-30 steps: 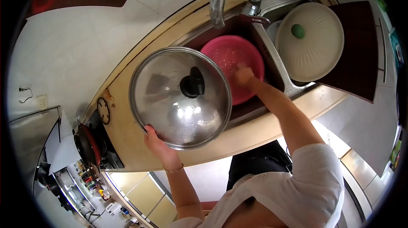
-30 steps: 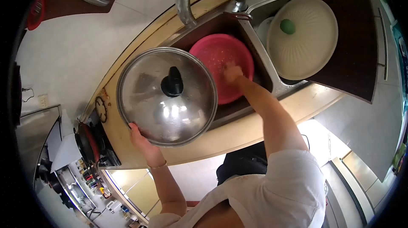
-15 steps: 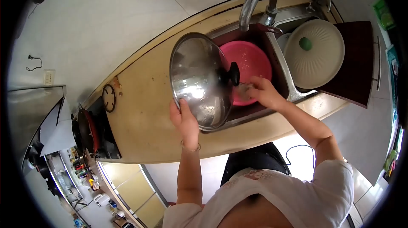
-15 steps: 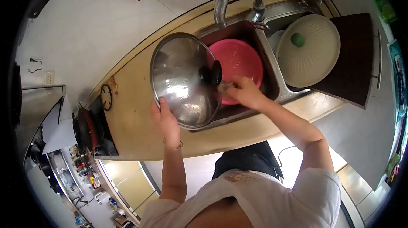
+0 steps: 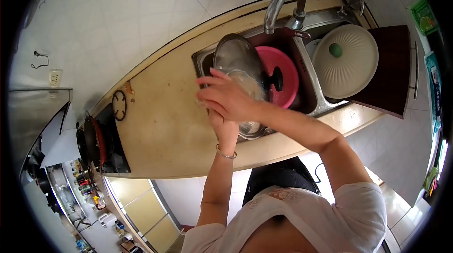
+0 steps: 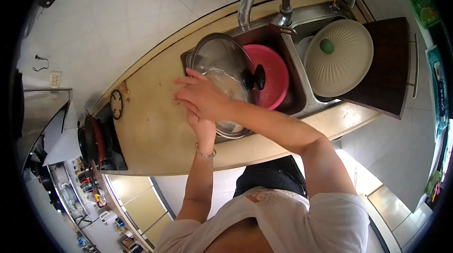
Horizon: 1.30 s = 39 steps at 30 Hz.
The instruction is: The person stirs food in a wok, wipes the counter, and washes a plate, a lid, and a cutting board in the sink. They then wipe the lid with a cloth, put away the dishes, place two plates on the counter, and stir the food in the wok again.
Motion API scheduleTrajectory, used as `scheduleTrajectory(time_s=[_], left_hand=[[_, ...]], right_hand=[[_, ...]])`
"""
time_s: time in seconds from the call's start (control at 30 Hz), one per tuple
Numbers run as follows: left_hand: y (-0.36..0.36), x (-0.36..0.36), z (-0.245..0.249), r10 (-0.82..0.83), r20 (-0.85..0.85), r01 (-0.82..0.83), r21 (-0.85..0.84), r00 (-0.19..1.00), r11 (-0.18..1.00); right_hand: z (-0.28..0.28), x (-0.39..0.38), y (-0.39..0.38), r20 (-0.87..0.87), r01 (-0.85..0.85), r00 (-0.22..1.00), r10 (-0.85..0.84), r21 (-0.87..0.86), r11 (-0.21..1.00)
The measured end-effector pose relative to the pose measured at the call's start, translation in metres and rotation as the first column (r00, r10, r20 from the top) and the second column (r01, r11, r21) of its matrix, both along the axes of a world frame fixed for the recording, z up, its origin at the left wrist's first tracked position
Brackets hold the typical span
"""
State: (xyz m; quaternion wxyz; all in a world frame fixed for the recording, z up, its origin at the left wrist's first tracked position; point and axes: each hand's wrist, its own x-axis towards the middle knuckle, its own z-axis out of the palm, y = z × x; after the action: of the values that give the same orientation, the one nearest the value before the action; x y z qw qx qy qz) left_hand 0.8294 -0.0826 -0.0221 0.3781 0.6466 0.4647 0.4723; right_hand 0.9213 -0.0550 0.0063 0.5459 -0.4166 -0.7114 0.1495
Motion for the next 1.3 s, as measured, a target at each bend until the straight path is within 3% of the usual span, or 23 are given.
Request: scheduleTrajectory(time_s=[0.07,0.13,0.17,0.23,0.3,0.43,0.5,0.57,0.67,0.77,0.8,0.87,0.9,0.97,1.07,1.2,1.3], left_hand=[[0.001,-0.001,0.003,-0.026,0.088,0.039,-0.156,0.996,0.987],[0.002,-0.001,0.011,0.005,0.027,-0.001,-0.174,1.000,0.985],[0.001,-0.003,0.012,0.033,-0.041,-0.040,-0.191,0.999,0.981],[0.000,-0.008,0.010,0.053,-0.014,-0.055,-0.148,0.998,0.987],[-0.003,-0.014,0.013,0.067,0.011,-0.066,-0.111,0.998,0.992],[-0.008,-0.028,0.043,0.116,0.017,-0.114,-0.076,0.993,0.991],[-0.009,-0.038,0.049,0.140,-0.002,-0.140,-0.033,0.990,0.990],[-0.009,-0.047,0.053,0.211,0.052,-0.209,-0.038,0.976,0.977],[-0.007,-0.051,0.065,0.317,0.099,-0.307,-0.108,0.943,0.946],[0.000,-0.045,0.072,0.423,0.226,-0.396,-0.156,0.877,0.905],[0.003,-0.040,0.074,0.426,0.228,-0.397,-0.161,0.876,0.904],[0.008,-0.030,0.078,0.443,0.398,-0.438,-0.109,0.803,0.892],[0.012,-0.024,0.077,0.444,0.399,-0.438,-0.112,0.802,0.892],[0.016,-0.014,0.075,0.419,0.565,-0.441,-0.106,0.711,0.891],[0.003,-0.011,0.066,0.416,0.438,-0.447,-0.036,0.797,0.894],[-0.006,-0.012,0.062,0.395,0.428,-0.420,-0.039,0.813,0.907],[-0.013,-0.018,0.061,0.420,0.424,-0.442,-0.050,0.803,0.896]], right_hand=[[0.002,0.007,0.020,0.112,-0.015,0.994,0.009,0.056,0.998],[0.010,0.018,0.042,0.199,0.017,0.980,0.015,-0.158,0.987],[0.009,0.025,0.055,0.199,0.017,0.980,0.015,-0.157,0.987],[0.005,0.040,0.086,0.216,0.124,0.974,-0.063,-0.282,0.951],[-0.009,0.054,0.112,-0.067,0.051,0.993,-0.093,-0.471,0.880],[-0.052,0.088,0.138,-0.184,0.031,0.973,-0.142,-0.503,0.863],[-0.065,0.104,0.129,-0.450,-0.232,0.880,-0.153,-0.688,0.688],[-0.126,0.107,0.133,-0.462,-0.201,0.873,-0.155,-0.632,0.749],[-0.173,0.104,0.110,-0.540,-0.144,0.818,-0.201,-0.529,0.836],[-0.186,0.082,0.060,-0.640,-0.319,0.673,-0.370,-0.703,0.635],[-0.181,0.070,0.040,-0.636,-0.389,0.642,-0.428,-0.751,0.534],[-0.169,0.034,0.005,-0.602,-0.362,0.570,-0.560,-0.795,0.487],[-0.167,0.018,-0.009,-0.610,-0.374,0.642,-0.464,-0.778,0.505],[-0.164,-0.002,-0.023,-0.584,-0.369,0.758,-0.289,-0.750,0.549],[-0.158,-0.017,-0.027,-0.358,-0.151,0.883,-0.304,-0.829,0.538],[-0.167,0.016,-0.028,-0.114,0.122,0.862,-0.493,-0.898,0.422],[-0.205,0.055,-0.016,-0.253,-0.011,0.813,-0.524,-0.907,0.422]])
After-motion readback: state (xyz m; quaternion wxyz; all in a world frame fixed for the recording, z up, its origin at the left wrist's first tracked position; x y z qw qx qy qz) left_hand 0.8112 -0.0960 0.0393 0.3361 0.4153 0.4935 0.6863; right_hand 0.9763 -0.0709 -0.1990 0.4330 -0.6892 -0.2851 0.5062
